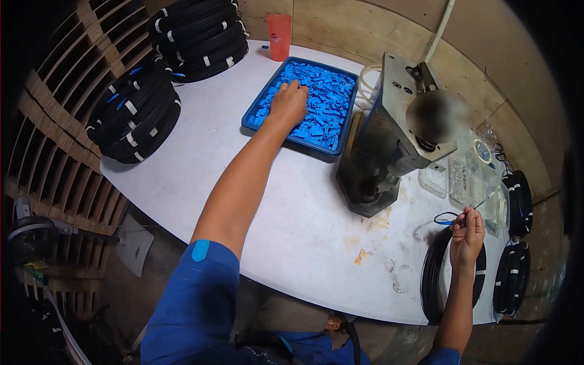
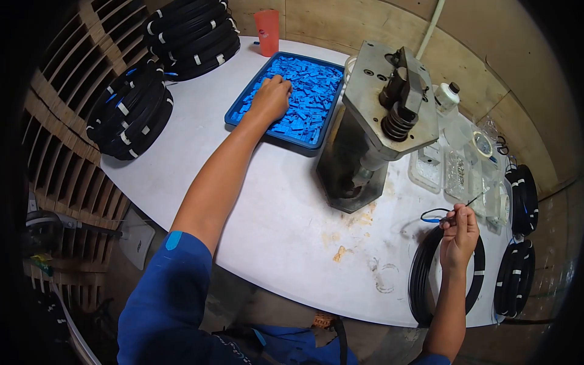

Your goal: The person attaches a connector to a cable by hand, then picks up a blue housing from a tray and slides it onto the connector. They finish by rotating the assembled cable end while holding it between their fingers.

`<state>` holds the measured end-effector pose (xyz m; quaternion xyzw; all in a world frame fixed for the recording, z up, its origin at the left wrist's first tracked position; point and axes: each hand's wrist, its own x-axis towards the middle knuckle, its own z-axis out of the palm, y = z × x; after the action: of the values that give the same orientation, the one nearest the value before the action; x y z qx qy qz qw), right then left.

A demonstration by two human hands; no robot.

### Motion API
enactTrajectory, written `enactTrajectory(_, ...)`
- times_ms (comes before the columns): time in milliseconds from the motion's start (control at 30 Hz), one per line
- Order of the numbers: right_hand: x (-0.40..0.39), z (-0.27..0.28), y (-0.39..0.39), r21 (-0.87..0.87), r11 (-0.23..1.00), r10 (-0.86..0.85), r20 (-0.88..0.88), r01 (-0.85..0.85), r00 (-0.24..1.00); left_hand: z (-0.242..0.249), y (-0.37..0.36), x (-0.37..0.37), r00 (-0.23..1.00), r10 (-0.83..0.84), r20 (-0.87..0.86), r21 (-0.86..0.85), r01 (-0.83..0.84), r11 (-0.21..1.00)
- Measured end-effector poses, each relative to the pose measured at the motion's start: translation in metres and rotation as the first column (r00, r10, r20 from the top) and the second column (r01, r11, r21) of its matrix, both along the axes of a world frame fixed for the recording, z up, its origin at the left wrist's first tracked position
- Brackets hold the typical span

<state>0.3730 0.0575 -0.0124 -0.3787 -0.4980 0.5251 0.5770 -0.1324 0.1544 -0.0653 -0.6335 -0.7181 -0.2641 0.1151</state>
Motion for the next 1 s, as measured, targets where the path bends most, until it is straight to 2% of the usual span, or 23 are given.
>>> enactTrajectory(133,0.003,-0.003,0.002,-0.001,1.0,0.007,0.025,-0.007,1.0,0.001,0.001,-0.002,0.999,0.031,-0.011,-0.023,-0.031,0.999)
enactTrajectory(300,-0.002,-0.001,0.0,0.002,1.0,0.004,0.033,-0.004,0.999,0.004,-0.004,0.0,0.998,-0.031,0.048,-0.044,0.033,0.998)
enactTrajectory(433,0.0,-0.001,-0.001,-0.019,1.0,0.006,0.013,-0.006,1.0,0.002,-0.002,0.002,0.999,0.007,0.041,-0.028,-0.006,1.0)
enactTrajectory(733,0.0,-0.004,0.002,-0.012,1.0,0.017,0.032,-0.016,0.999,0.007,-0.005,0.002,0.997,-0.002,0.079,-0.107,0.01,0.994)
enactTrajectory(833,-0.002,-0.003,0.0,-0.017,1.0,0.024,0.032,-0.024,0.999,0.011,-0.007,0.006,0.992,0.041,0.12,-0.072,-0.032,0.997)
enactTrajectory(933,-0.005,0.0,-0.002,-0.018,0.999,0.028,0.025,-0.028,0.999,0.018,-0.007,0.005,0.98,-0.022,0.2,0.033,0.016,0.999)
enactTrajectory(1000,-0.007,0.002,-0.002,-0.011,1.0,0.025,0.021,-0.025,0.999,0.021,-0.007,0.006,0.96,-0.063,0.272,0.22,0.001,0.976)
